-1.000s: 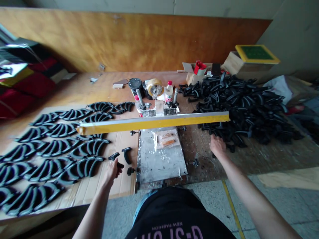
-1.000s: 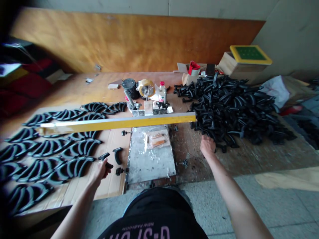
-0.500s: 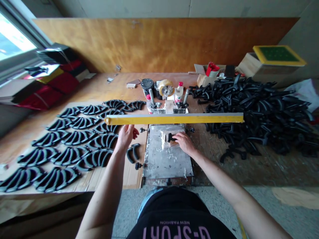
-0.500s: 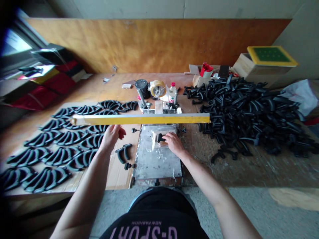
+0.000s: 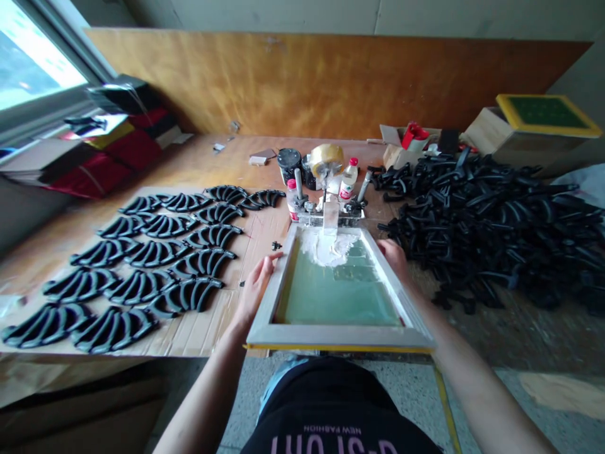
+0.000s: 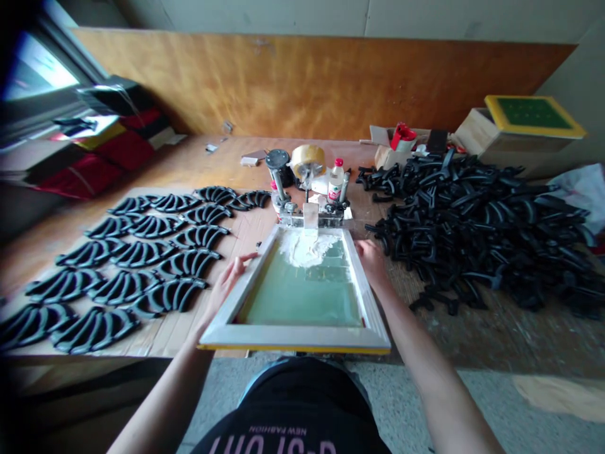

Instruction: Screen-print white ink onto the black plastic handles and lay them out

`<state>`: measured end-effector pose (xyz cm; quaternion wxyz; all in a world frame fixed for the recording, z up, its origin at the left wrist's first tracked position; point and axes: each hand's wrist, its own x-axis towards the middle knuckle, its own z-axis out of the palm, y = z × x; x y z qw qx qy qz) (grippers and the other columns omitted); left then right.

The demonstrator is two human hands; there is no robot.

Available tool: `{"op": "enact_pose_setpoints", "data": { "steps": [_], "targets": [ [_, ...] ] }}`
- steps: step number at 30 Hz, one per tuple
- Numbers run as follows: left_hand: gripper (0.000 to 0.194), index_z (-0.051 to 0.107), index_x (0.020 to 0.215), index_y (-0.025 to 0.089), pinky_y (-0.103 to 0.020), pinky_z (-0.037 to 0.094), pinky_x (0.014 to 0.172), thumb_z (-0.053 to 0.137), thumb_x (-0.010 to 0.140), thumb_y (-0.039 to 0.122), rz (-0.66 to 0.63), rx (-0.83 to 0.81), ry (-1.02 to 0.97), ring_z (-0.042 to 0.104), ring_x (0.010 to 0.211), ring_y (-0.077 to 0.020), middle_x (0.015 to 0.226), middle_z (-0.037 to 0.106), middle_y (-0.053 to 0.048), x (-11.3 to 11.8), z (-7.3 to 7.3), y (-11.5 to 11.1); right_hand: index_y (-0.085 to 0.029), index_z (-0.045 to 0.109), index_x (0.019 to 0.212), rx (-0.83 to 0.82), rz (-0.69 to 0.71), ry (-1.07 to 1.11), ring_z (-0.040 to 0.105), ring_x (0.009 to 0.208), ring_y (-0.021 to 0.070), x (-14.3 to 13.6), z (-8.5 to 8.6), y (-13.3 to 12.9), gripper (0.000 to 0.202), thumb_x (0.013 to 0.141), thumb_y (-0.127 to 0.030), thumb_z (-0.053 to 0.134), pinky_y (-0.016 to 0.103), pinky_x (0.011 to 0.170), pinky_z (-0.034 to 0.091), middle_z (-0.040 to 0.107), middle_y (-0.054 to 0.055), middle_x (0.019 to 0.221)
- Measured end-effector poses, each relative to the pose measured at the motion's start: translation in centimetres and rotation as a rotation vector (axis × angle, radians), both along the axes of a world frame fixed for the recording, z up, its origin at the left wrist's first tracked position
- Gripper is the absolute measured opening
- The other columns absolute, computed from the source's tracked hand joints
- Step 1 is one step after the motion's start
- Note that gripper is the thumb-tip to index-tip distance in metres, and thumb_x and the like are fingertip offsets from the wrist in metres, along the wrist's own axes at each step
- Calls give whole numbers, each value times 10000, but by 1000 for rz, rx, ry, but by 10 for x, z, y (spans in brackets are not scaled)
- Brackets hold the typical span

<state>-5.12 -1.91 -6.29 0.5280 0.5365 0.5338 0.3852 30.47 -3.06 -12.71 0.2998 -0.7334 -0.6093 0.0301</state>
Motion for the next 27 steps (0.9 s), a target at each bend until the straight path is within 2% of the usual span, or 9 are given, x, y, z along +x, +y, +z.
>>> {"op": "enact_pose_setpoints", "data": {
  "steps": [2, 5, 7, 9, 13, 17, 20, 23, 27],
  "targets": [
    [578, 671, 1172, 191, -235, 452, 586, 550, 810, 624, -23, -51, 69, 601, 736, -167, 833, 673, -31, -3, -21, -8, -143, 670, 1123, 64, 41, -8, 626, 1043, 222, 0, 15, 20, 260, 892, -199, 565, 367, 920, 527, 648, 117, 1145],
    [727, 516, 1377, 187, -206, 374, 482, 617, 769, 572, -31, -172, 39, 517, 547, -115, 709, 618, 12, -3, -59, -15, -163, 513, 1349, 144, 223, -90, 467, 1265, 273, -30, 33, 55, 566, 808, -191, 680, 420, 1065, 420, 461, 137, 1404],
    [786, 441, 1438, 186, -206, 380, 489, 628, 763, 544, -22, -201, 41, 506, 529, -106, 721, 621, 17, -1, -80, -16, -158, 510, 1327, 85, 333, -167, 463, 1241, 282, -57, 36, 74, 573, 790, -184, 707, 428, 1049, 414, 488, 143, 1355],
    [761, 453, 1433, 186, -215, 415, 530, 614, 777, 537, -17, -196, 68, 536, 569, -115, 763, 643, 2, -1, -92, -16, -149, 584, 1181, -45, 385, -230, 523, 1119, 266, -77, 33, 84, 387, 808, -163, 686, 395, 965, 448, 590, 130, 1170],
    [716, 482, 1414, 188, -247, 476, 638, 592, 804, 546, -28, -190, 89, 623, 721, -164, 882, 693, -42, -1, -101, -15, -145, 614, 916, -201, 461, -331, 555, 931, 222, -90, 17, 67, 57, 864, -141, 591, 332, 849, 443, 636, 102, 940],
    [716, 498, 1400, 179, -281, 505, 743, 600, 802, 560, -23, -200, 54, 661, 847, -201, 989, 716, -73, -2, -107, -15, -144, 609, 836, -152, 768, -378, 540, 883, 210, -79, 19, 26, 142, 812, -33, 524, 305, 780, 419, 621, 89, 870],
    [704, 505, 1392, 181, -285, 507, 762, 596, 808, 564, -23, -197, 49, 664, 862, -202, 991, 717, -74, -3, -112, -15, -164, 606, 779, -146, 945, -312, 533, 828, 188, -70, 30, 17, 164, 774, -14, 540, 278, 730, 403, 610, 53, 807],
    [713, 506, 1388, 187, -268, 502, 687, 601, 799, 577, -19, -208, 48, 661, 790, -189, 926, 718, -64, -4, -111, -15, -182, 609, 741, -141, 883, -219, 530, 787, 176, -71, 34, 25, 144, 787, -50, 574, 269, 706, 399, 604, 27, 764],
    [755, 494, 1388, 160, -232, 469, 581, 628, 773, 576, -6, -248, 10, 640, 694, -167, 857, 707, -59, -3, -100, -15, -162, 658, 840, -13, 781, -243, 534, 912, 213, -81, 20, 18, 175, 839, -49, 523, 307, 786, 434, 630, 73, 844]
  ]
}}
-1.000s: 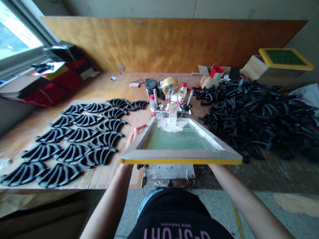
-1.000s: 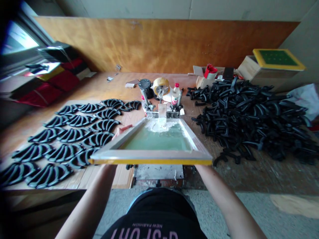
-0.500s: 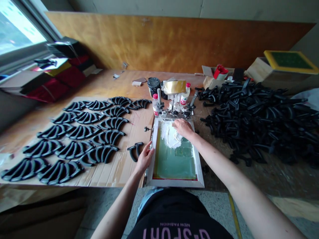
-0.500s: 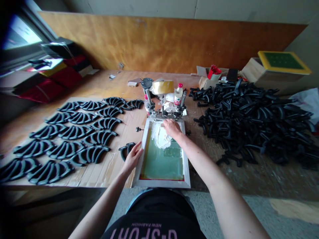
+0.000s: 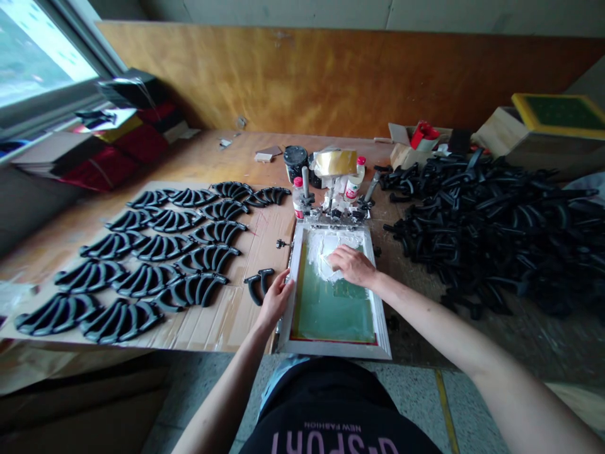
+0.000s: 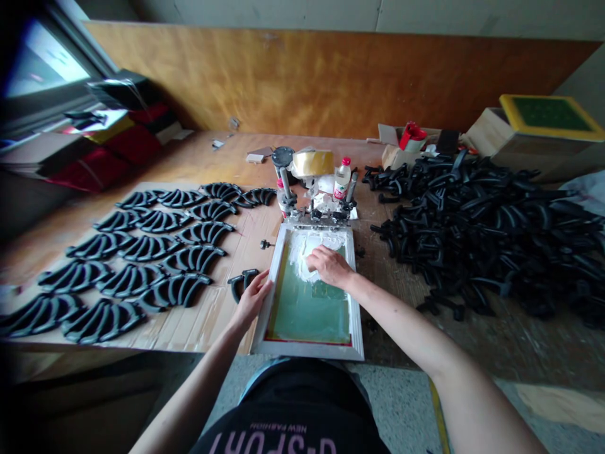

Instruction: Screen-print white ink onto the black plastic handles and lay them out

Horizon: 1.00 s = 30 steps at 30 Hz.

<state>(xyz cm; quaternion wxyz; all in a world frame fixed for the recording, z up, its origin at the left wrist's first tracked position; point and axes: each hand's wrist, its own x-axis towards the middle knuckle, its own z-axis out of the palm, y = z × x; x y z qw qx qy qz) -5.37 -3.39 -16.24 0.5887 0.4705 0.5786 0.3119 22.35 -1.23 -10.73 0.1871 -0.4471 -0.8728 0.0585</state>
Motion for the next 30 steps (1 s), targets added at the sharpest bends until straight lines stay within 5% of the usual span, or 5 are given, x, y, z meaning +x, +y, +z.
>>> {"op": "enact_pose_setpoints", "data": {
  "steps": [5, 15, 19, 23, 30],
  "targets": [
    [734, 493, 1385, 166, -213, 432, 506, 642, 768, 536, 22, -35, -31, 595, 587, -137, 780, 686, -34, 4, 13, -1, -170, 679, 916, -31, 107, 40, 564, 879, 193, 8, -2, -12, 168, 852, -81, 552, 300, 802, 460, 649, 57, 855],
    [661, 678, 1142, 189, -235, 411, 488, 437, 823, 715, 35, 23, -79, 581, 599, -151, 813, 705, -34, 1, 84, 6, -237, 547, 1337, 36, -554, 181, 635, 868, 205, 53, 33, 71, 505, 842, -218, 640, 325, 811, 495, 666, 74, 1056],
    [617, 662, 1071, 213, -248, 466, 541, 410, 832, 724, 62, 101, -306, 610, 625, -151, 846, 706, -31, 14, 114, 29, -113, 658, 1102, 2, -809, 289, 651, 757, 186, 94, 12, 44, 268, 878, -171, 523, 295, 727, 532, 709, 53, 819],
    [580, 622, 1131, 184, -257, 513, 633, 434, 860, 661, 146, 303, -485, 653, 769, -168, 896, 694, -58, 35, 137, 57, -100, 681, 962, -151, -592, 251, 640, 765, 124, 79, -30, 7, 231, 886, -230, 506, 233, 708, 543, 714, 21, 830],
    [604, 508, 1228, 174, -236, 513, 572, 491, 851, 646, 158, -76, -485, 671, 722, -151, 957, 704, -94, 62, 95, 23, -205, 703, 1015, -176, -377, 88, 570, 982, 206, 7, -40, -21, 181, 836, -228, 688, 368, 917, 455, 640, 64, 963]
  ]
}}
